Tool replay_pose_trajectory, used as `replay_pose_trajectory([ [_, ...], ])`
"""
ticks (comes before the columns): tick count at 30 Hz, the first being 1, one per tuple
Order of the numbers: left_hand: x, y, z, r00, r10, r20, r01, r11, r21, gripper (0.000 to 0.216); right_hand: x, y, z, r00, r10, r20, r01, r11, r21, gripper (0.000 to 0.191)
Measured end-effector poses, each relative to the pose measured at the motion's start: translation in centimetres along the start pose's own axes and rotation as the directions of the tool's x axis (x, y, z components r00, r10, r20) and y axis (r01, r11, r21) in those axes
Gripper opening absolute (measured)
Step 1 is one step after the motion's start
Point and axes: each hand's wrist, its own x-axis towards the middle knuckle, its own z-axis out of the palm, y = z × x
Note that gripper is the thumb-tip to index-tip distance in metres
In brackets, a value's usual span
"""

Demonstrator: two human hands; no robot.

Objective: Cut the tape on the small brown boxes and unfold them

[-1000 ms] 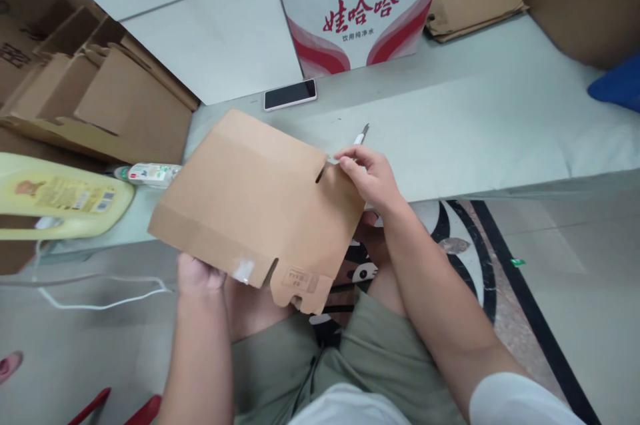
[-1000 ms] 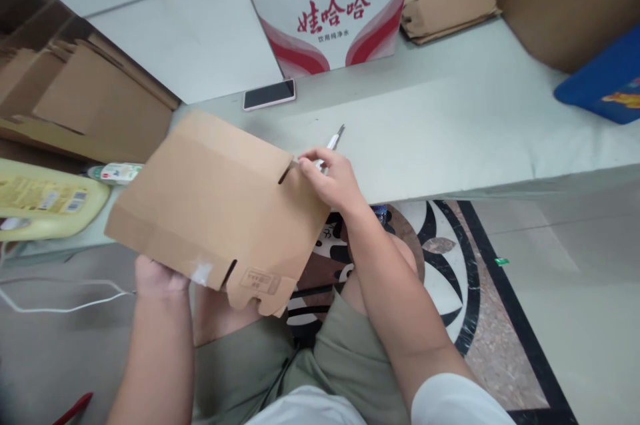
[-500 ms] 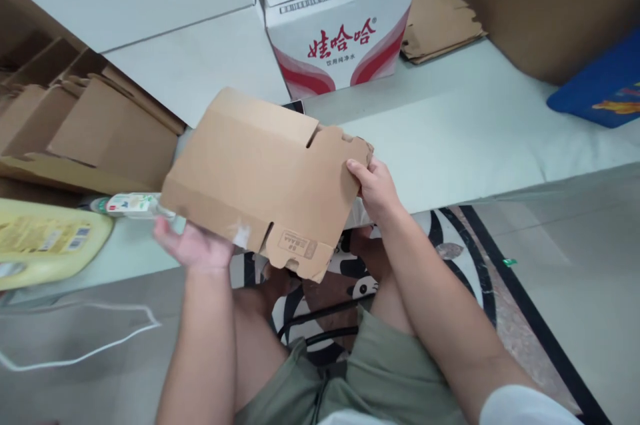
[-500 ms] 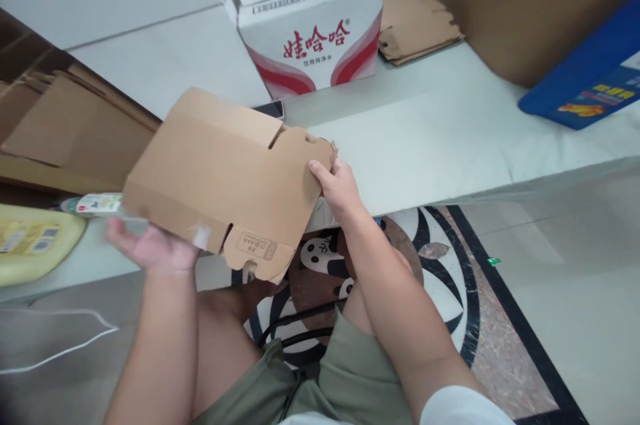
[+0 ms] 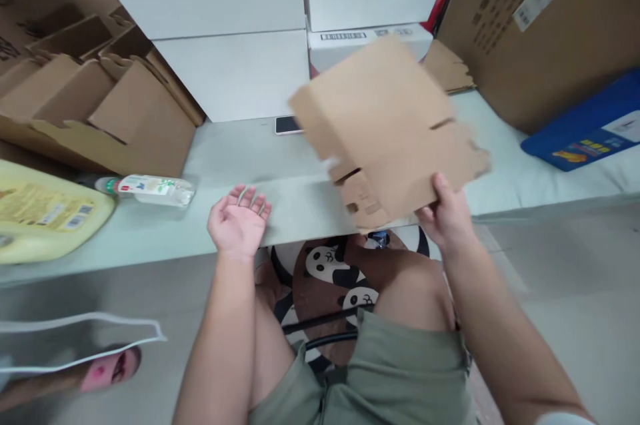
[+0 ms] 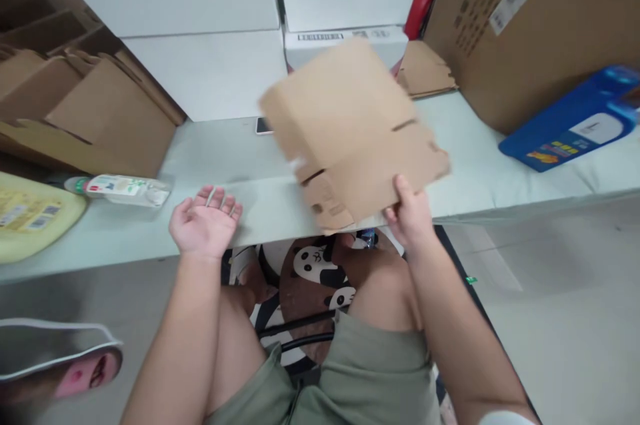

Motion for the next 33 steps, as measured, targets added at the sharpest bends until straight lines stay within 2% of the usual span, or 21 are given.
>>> replay_pose_trajectory([
  [2,0.0,0.1,0.1,1.0,-0.027,0.009,0.027,1.0,-0.012,0.025,0.7,-1.2,-3.5,0.986,-0.068,-0.152,0.05,0.992,-0.12,0.054],
  [4,0.1,0.2,0.3,0.999,-0.043,0.016,0.043,0.999,-0.026,0.025,1.6,-2.3,-6.5,0.944,-0.159,-0.288,0.092,0.968,-0.235,0.05],
  [6,0.2,0.2,0.4,0.999,-0.044,0.031,0.045,0.999,-0.025,0.024,2.9,-3.3,-8.4,0.918,-0.216,-0.333,0.115,0.948,-0.297,0.041],
  [8,0.3,0.2,0.4,0.998,-0.035,0.043,0.036,0.999,-0.011,0.023,4.7,-4.3,-9.2,0.912,-0.252,-0.323,0.135,0.929,-0.345,0.033],
  [10,0.3,0.2,0.4,0.999,-0.027,0.043,0.027,1.0,-0.001,0.021,7.1,-5.4,-8.9,0.904,-0.295,-0.309,0.164,0.907,-0.387,0.028],
  [13,0.4,0.2,0.3,0.999,-0.026,0.035,0.026,1.0,-0.001,0.021,12.0,-7.5,-7.1,0.879,-0.326,-0.349,0.165,0.893,-0.419,0.023],
  [15,0.5,0.3,0.3,0.999,-0.029,0.035,0.029,1.0,-0.001,0.022,15.4,-8.8,-5.5,0.892,-0.287,-0.35,0.125,0.899,-0.419,0.022],
  [17,0.7,0.4,0.3,0.999,-0.021,0.031,0.021,1.0,-0.006,0.023,17.9,-9.3,-4.2,0.926,-0.2,-0.32,0.051,0.907,-0.419,0.023],
  [20,0.8,0.8,0.3,1.0,0.003,0.011,-0.003,1.0,-0.027,0.023,18.6,-7.7,-2.6,0.968,-0.068,-0.241,-0.055,0.882,-0.469,0.02],
  [23,0.9,1.3,0.2,1.0,0.006,0.02,-0.006,1.0,-0.03,0.023,16.4,-4.0,-1.2,0.994,0.015,-0.107,-0.073,0.826,-0.559,0.007],
  [24,0.9,1.4,0.1,1.0,0.007,0.028,-0.006,1.0,-0.03,0.023,15.4,-2.7,-0.6,0.998,0.032,-0.048,-0.055,0.795,-0.604,0.008],
  [25,0.9,1.5,0.0,0.999,0.01,0.035,-0.009,0.999,-0.033,0.023,14.4,-1.5,0.1,0.999,0.04,0.032,-0.008,0.728,-0.686,0.016],
  [27,0.8,1.7,-0.2,0.999,0.017,0.041,-0.016,0.999,-0.043,0.023,12.6,0.5,1.7,0.974,0.064,0.218,0.159,0.496,-0.854,0.034],
  [29,0.6,1.9,-0.4,0.999,0.022,0.043,-0.02,0.998,-0.056,0.022,11.1,1.8,3.7,0.922,0.119,0.369,0.332,0.246,-0.91,0.043],
  [30,0.5,2.0,-0.6,0.999,0.023,0.043,-0.021,0.998,-0.063,0.022,10.6,2.2,4.7,0.901,0.144,0.41,0.385,0.17,-0.907,0.043],
  [33,0.1,2.6,-1.1,0.999,0.031,0.038,-0.027,0.995,-0.097,0.021,9.5,3.0,7.3,0.876,0.174,0.45,0.44,0.094,-0.893,0.034],
])
